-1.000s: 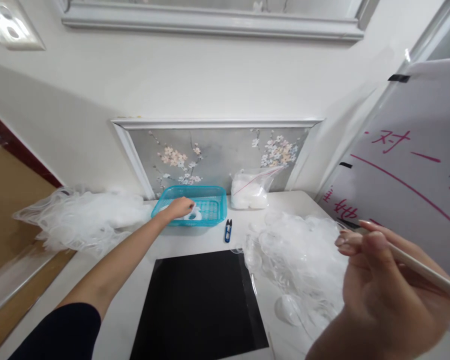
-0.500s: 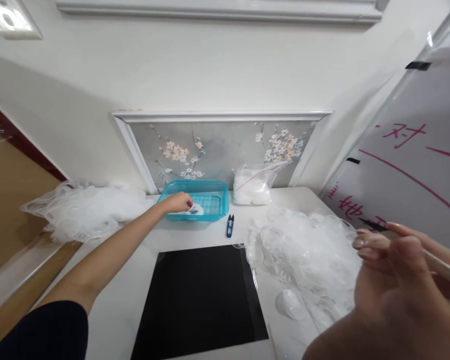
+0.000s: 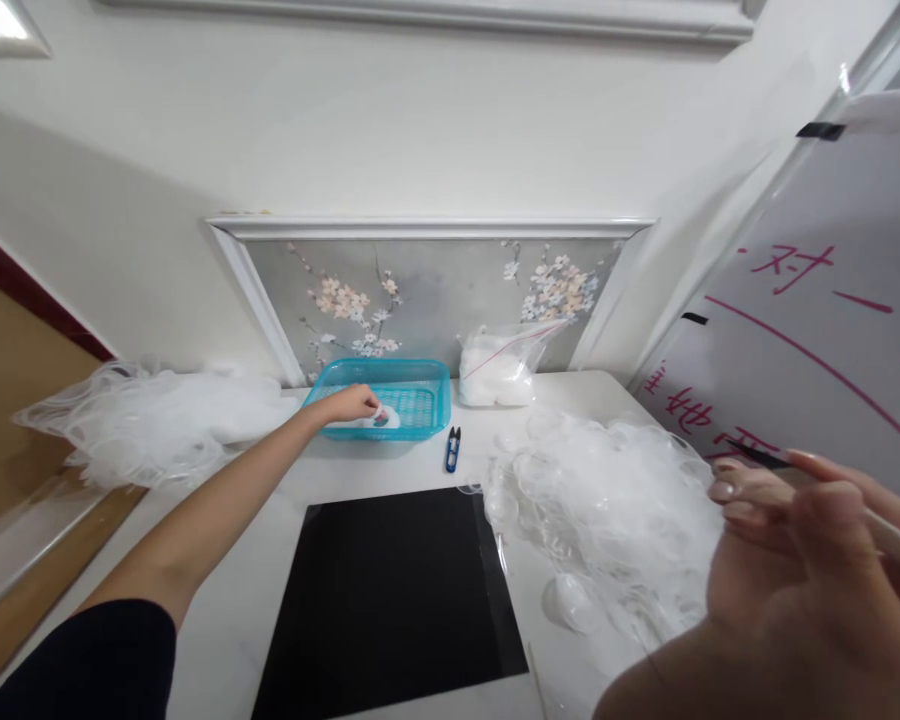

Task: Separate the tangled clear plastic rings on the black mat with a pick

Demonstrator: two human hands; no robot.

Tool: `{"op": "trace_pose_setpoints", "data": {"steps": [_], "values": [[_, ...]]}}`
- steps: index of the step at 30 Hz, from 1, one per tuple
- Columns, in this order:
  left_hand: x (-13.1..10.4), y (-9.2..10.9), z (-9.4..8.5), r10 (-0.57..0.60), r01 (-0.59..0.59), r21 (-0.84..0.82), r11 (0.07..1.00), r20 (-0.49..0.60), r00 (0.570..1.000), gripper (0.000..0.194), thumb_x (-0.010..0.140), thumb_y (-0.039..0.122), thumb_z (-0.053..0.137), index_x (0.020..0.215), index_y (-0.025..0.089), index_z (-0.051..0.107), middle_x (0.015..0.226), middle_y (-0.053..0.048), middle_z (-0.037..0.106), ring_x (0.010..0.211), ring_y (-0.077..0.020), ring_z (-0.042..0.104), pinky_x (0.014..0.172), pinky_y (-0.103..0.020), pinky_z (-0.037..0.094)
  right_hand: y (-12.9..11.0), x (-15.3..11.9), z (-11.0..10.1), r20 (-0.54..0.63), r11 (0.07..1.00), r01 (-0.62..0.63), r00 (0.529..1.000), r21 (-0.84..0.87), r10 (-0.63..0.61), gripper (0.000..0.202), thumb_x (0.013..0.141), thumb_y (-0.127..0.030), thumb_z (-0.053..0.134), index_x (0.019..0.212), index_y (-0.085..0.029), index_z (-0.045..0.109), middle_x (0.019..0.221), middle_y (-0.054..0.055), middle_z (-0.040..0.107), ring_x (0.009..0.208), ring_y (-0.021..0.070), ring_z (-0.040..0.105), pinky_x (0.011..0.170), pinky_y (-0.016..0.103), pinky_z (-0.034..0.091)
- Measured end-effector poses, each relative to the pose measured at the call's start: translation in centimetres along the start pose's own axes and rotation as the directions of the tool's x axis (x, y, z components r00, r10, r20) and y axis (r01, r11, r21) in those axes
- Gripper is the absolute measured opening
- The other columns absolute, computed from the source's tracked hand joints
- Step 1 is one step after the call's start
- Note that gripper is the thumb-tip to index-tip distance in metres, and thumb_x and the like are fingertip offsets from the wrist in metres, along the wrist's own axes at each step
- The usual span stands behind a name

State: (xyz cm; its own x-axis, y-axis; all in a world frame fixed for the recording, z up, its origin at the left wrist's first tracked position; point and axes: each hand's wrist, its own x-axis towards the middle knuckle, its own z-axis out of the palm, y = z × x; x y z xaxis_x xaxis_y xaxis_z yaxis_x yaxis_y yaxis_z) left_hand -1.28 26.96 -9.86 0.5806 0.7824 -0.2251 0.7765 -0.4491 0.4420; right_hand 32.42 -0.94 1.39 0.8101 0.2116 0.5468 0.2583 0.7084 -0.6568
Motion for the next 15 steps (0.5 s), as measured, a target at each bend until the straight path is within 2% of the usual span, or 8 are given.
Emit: {"op": "trace_pose_setpoints", "data": {"steps": [3,5,10,15], "values": [[0.7,0.2,0.6,-0.026,0.02,0.06,0.998,0.102,0.994,0.031,0.092,0.037,0.061,0.112,0.013,0.062,0.111,-0.006,0.063,0.094,-0.0218,0.064,0.078,-0.037,0.056,0.1,0.0,0.1,-0.006,1.0,-0.014,1.0,0.016,0.014,0.02,0.066,-0.003,0.067,0.074,-0.018,0.078,0.048,-0.003,0.061,0.044,0.0162,0.054,0.054,0.039,0.046],[1.1,0.3,1.1,-0.052,0.04,0.099,0.994,0.125,0.991,0.033,0.092,0.036,0.061,0.116,0.014,0.061,0.116,-0.007,0.062,0.098,-0.0237,0.063,0.081,-0.039,0.056,0.3,0.0,0.1,0.01,0.999,-0.023,1.0,0.029,0.023,0.019,0.067,-0.004,0.068,0.074,-0.018,0.078,0.048,-0.003,0.062,0.044,0.0159,0.054,0.053,0.038,0.045],[1.5,0.2,1.4,-0.109,0.098,0.163,0.982,0.062,0.992,0.033,0.093,0.035,0.06,0.12,0.016,0.058,0.121,-0.009,0.06,0.102,-0.0225,0.062,0.085,-0.041,0.055,0.5,0.1,0.0,0.04,1.0,0.01,0.999,0.026,-0.011,0.017,0.067,-0.006,0.07,0.077,-0.018,0.078,0.05,-0.002,0.064,0.043,0.0166,0.054,0.05,0.038,0.044],[1.4,0.0,1.0,-0.121,0.12,0.158,0.98,-0.001,0.993,0.034,0.093,0.035,0.06,0.121,0.016,0.058,0.121,-0.009,0.06,0.103,-0.0228,0.062,0.086,-0.042,0.054,0.3,-0.1,0.2,0.019,0.999,-0.017,1.0,-0.03,0.018,0.02,0.066,-0.006,0.069,0.075,-0.02,0.079,0.051,-0.001,0.063,0.046,0.0181,0.055,0.055,0.042,0.047]]}}
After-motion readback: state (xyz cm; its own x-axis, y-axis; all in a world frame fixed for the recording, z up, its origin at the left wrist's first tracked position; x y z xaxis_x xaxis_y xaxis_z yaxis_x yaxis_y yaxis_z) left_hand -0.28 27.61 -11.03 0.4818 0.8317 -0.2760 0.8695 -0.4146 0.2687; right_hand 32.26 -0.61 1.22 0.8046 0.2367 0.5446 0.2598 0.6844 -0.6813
